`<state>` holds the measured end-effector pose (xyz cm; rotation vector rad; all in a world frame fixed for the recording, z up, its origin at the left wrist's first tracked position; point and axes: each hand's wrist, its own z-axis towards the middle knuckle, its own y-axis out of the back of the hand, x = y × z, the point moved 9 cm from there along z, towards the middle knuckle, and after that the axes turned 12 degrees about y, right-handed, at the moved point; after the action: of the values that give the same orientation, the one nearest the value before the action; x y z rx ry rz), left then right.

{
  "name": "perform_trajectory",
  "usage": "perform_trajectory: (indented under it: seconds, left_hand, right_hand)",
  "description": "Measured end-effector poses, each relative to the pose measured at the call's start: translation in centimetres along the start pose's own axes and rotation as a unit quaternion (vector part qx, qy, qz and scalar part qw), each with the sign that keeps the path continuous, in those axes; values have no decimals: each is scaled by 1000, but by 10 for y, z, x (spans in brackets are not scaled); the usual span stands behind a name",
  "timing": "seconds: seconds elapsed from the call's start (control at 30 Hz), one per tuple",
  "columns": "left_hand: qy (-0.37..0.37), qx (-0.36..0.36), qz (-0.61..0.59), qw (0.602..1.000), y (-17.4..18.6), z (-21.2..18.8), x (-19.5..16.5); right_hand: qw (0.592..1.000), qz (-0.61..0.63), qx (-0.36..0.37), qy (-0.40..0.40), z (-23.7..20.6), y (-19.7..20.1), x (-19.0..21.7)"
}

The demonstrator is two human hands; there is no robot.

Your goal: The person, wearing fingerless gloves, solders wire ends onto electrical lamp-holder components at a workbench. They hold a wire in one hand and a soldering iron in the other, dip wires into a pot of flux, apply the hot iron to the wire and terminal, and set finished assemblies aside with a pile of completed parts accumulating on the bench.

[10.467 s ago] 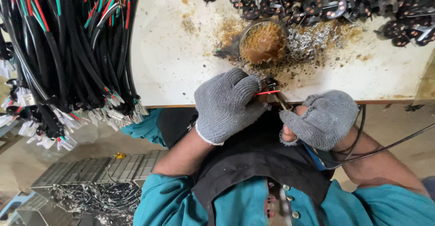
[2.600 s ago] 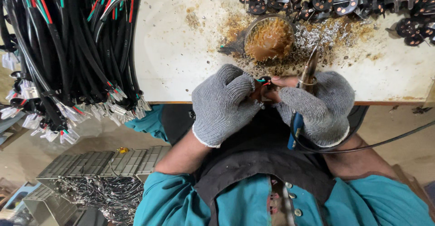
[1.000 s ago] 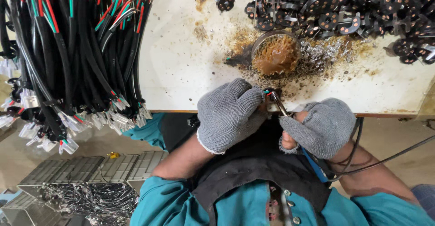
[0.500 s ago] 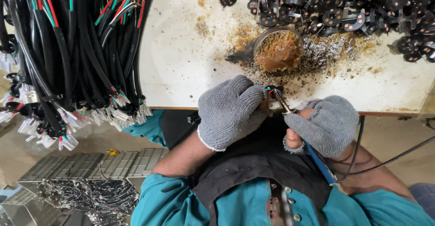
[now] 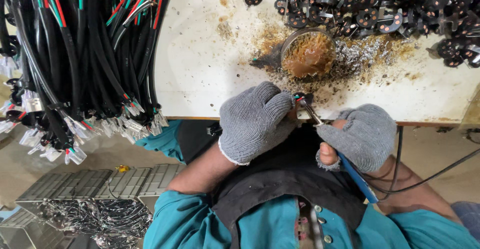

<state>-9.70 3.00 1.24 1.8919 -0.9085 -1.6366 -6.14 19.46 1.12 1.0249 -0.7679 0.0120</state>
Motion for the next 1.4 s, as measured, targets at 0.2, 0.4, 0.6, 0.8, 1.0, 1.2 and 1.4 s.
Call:
perform_trajectory:
  seconds: [0.2,0.4,0.6,0.8,1.0,1.2,1.4]
  left_hand:
    - [1,-2,0,1000,0,-1,1]
    - [-5,10,4,1000,0,1,-1]
    - [-2,7,-10,1000,-1,0,1]
    - [-5,8,-1,1000,-2,-1,0]
    - [-1,-8,6,1000,-1,-2,1]
    - [-9,-18,9,1000,1,-3,0]
    - [-16,-6,-3,1000,3,-2,-2]
  right_hand:
    - [1000,15,5,14,1,-2,0]
    - [1000,14,-9,20,2,0,0]
    - [999,12,-27,18,0,2,2]
    - [999,9,-50,12,1,10,3]
    - [999,0,-38,18,5,11,6]
    - [989,28,-138,-44,-7,22,1]
    - [946,103,-212,-221,-30,17,-15]
